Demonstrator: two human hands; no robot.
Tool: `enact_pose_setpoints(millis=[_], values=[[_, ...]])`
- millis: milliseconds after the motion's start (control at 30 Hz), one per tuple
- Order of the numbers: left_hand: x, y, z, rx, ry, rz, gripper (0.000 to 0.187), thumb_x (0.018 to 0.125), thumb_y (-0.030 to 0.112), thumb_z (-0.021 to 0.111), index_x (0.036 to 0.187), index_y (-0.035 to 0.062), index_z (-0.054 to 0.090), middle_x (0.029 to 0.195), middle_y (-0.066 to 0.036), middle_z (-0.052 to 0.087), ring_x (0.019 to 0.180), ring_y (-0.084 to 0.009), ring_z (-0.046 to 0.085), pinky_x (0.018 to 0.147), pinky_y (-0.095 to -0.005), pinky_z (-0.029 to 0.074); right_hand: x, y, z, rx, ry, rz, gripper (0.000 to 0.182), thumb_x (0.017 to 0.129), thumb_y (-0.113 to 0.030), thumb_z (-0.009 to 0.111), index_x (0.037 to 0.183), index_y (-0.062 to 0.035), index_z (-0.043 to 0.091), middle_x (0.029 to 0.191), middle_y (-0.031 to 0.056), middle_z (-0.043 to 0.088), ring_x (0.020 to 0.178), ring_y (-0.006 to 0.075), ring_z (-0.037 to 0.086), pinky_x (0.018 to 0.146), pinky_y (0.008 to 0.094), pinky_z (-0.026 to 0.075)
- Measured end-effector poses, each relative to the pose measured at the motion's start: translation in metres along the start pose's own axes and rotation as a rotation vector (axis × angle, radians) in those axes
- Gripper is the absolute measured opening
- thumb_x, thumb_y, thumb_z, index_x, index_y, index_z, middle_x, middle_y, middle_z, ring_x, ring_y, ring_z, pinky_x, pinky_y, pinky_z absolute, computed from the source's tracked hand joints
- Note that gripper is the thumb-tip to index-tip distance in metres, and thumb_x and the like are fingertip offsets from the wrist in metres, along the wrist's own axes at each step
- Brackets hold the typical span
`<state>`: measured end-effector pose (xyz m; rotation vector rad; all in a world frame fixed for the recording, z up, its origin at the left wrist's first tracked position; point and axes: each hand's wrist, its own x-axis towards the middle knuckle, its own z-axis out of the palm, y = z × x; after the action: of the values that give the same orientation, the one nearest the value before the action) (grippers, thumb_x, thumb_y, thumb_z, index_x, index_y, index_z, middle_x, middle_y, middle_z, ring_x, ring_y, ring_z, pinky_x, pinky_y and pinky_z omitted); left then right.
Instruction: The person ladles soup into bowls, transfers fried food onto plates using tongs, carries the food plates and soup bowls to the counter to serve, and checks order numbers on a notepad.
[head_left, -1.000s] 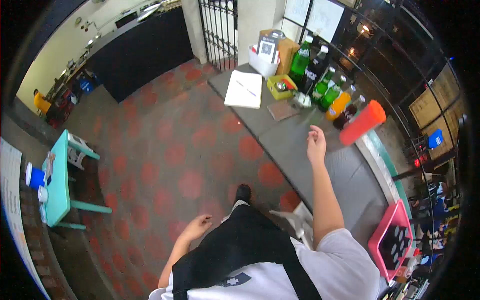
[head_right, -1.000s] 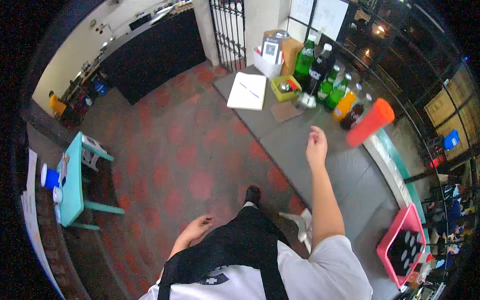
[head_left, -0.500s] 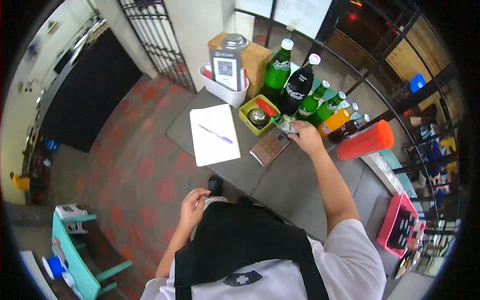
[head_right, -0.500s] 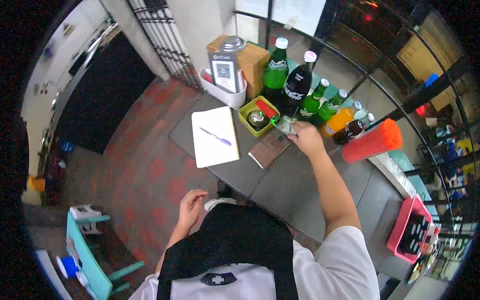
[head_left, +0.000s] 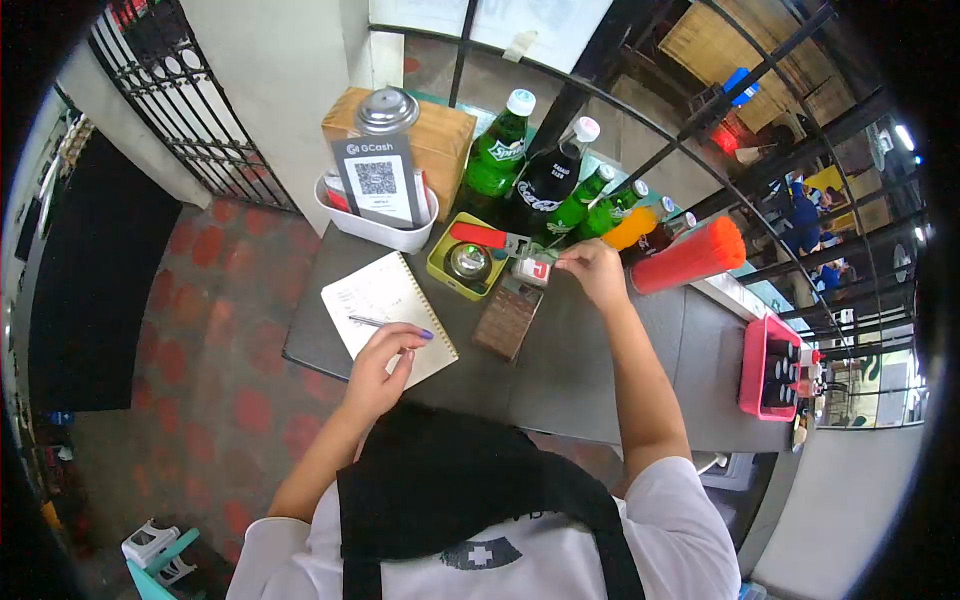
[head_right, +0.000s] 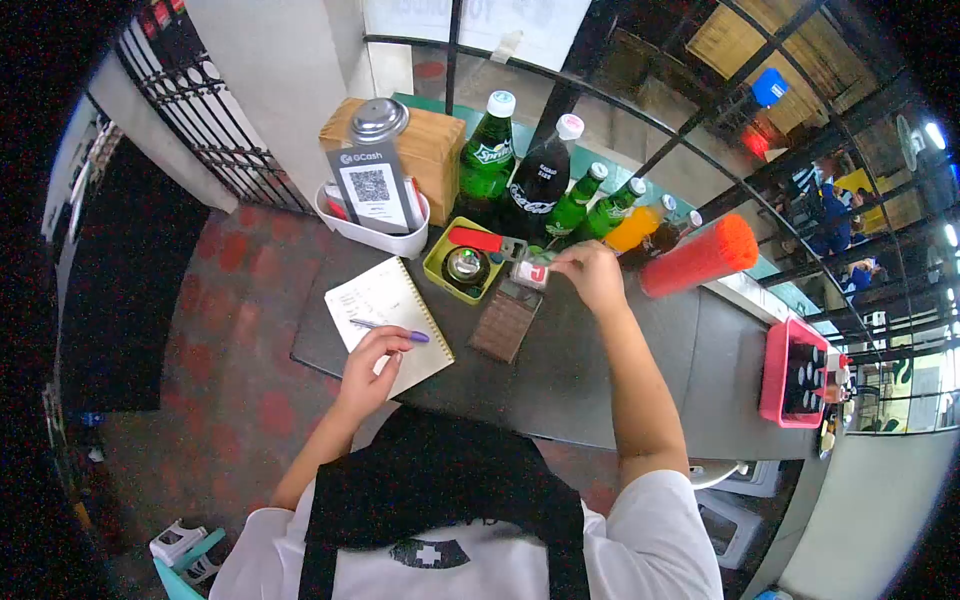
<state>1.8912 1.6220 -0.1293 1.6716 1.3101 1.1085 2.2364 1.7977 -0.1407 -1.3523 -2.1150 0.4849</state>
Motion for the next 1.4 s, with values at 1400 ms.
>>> enact_pose_setpoints(millis=[1400], values=[[-0.063,0.018,0.094,-0.829,0.454,-0.808,0.031,0.094,0.005,0.048,0.124,0.0112,0.049,0.104,-0.007,0.059,0.083,-0.018,0.063,0.058,-0.0291,0.056,-0.013,0.023,-0.001,0.124,-0.062,-0.077,0.012,0.072,-0.011,0.074,0.081,-0.0037,0.072,0.088,0.0093,0.07,0.084,0.0274,0.064,0.077,0.0354,0.05]])
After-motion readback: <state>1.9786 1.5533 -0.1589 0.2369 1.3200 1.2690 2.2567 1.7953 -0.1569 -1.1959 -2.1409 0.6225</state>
